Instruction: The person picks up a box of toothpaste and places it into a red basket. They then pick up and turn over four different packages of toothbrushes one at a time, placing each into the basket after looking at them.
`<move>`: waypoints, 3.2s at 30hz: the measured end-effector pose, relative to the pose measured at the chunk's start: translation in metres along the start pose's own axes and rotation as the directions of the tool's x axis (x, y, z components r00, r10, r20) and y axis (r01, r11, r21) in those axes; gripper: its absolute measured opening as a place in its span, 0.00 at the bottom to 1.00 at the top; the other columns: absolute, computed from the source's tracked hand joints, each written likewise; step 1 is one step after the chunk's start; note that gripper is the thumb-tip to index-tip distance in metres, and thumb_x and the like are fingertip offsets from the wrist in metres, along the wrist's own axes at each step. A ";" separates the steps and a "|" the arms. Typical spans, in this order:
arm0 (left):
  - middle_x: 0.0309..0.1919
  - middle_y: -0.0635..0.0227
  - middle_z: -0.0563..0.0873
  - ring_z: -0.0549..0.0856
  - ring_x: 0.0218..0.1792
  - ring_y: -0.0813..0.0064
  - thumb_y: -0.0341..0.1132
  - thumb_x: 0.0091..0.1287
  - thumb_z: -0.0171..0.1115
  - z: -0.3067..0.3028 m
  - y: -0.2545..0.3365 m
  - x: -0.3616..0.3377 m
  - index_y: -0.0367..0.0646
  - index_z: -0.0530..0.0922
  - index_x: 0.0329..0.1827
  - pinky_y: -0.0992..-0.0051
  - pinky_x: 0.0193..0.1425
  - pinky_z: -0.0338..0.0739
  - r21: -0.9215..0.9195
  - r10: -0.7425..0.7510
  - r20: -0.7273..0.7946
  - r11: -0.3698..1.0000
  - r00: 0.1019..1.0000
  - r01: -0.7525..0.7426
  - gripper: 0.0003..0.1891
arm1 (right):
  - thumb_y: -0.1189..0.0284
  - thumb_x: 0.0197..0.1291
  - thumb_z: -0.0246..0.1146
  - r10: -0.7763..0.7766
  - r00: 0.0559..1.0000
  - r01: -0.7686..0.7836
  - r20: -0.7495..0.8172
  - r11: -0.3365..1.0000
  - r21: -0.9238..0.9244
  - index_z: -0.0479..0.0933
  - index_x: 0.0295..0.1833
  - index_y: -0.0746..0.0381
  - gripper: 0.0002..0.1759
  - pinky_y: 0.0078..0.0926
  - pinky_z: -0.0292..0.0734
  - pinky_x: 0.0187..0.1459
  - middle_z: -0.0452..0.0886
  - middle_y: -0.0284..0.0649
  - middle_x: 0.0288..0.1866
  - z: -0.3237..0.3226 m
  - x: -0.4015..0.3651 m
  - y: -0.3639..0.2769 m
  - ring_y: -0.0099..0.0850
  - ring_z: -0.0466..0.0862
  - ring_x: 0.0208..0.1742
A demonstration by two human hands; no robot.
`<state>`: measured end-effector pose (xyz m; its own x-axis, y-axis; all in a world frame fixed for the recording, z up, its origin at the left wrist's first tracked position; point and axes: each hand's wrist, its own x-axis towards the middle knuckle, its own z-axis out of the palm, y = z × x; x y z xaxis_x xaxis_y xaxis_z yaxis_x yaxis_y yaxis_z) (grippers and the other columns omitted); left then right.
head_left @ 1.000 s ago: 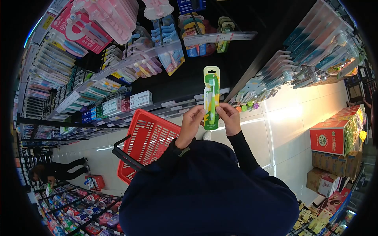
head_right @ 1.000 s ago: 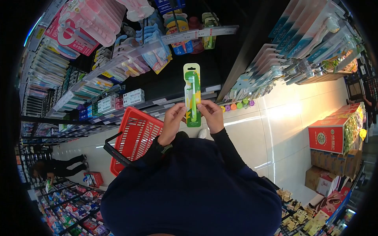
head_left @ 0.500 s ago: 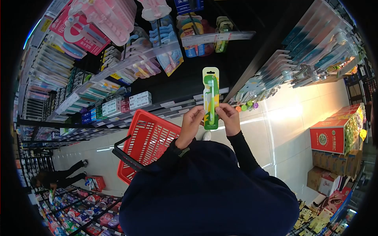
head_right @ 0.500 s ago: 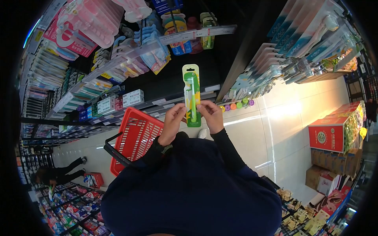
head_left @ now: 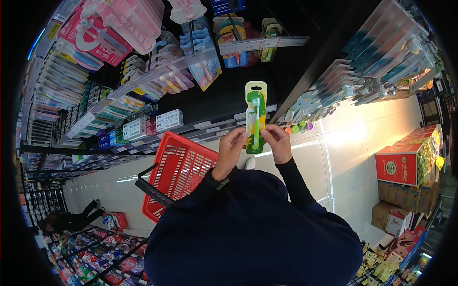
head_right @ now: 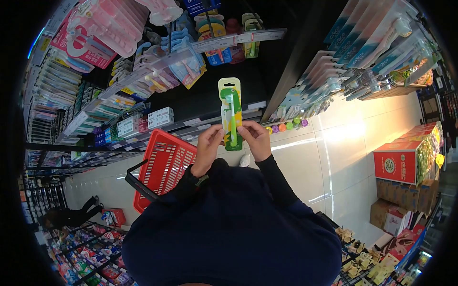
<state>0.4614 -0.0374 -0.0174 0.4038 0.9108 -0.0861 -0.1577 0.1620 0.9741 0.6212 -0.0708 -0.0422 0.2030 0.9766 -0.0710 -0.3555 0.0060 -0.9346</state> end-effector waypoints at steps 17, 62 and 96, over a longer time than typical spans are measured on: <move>0.30 0.68 0.84 0.79 0.27 0.89 0.28 0.68 0.57 0.013 0.053 -0.025 0.30 0.77 0.46 0.88 0.28 0.73 -0.039 -0.018 0.159 0.999 0.987 0.025 0.09 | 0.73 0.63 0.60 -0.189 0.970 0.193 0.155 0.981 -0.012 0.77 0.46 0.67 0.09 0.13 0.74 0.29 0.82 0.35 0.34 0.023 0.036 -0.107 0.17 0.79 0.29; 0.32 0.68 0.84 0.80 0.32 0.89 0.29 0.69 0.57 0.010 0.044 -0.021 0.30 0.76 0.46 0.87 0.36 0.74 -0.028 0.048 0.170 0.999 0.984 -0.044 0.10 | 0.76 0.61 0.62 -0.232 0.968 0.236 0.097 0.971 -0.034 0.78 0.45 0.69 0.09 0.14 0.73 0.32 0.83 0.37 0.34 0.024 0.037 -0.103 0.18 0.80 0.31; 0.36 0.67 0.84 0.81 0.34 0.87 0.30 0.70 0.56 0.018 0.035 -0.030 0.31 0.75 0.49 0.86 0.38 0.75 -0.083 -0.001 0.165 0.996 0.986 0.015 0.11 | 0.75 0.60 0.63 -0.102 0.993 0.100 0.057 0.994 0.035 0.78 0.45 0.67 0.10 0.14 0.73 0.30 0.83 0.36 0.34 0.010 0.039 -0.076 0.18 0.79 0.30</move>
<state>0.4598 -0.0661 0.0229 0.5468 0.8357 -0.0516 -0.2260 0.2066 0.9520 0.6468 -0.0308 0.0297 0.1858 0.9815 0.0451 -0.3655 0.1117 -0.9241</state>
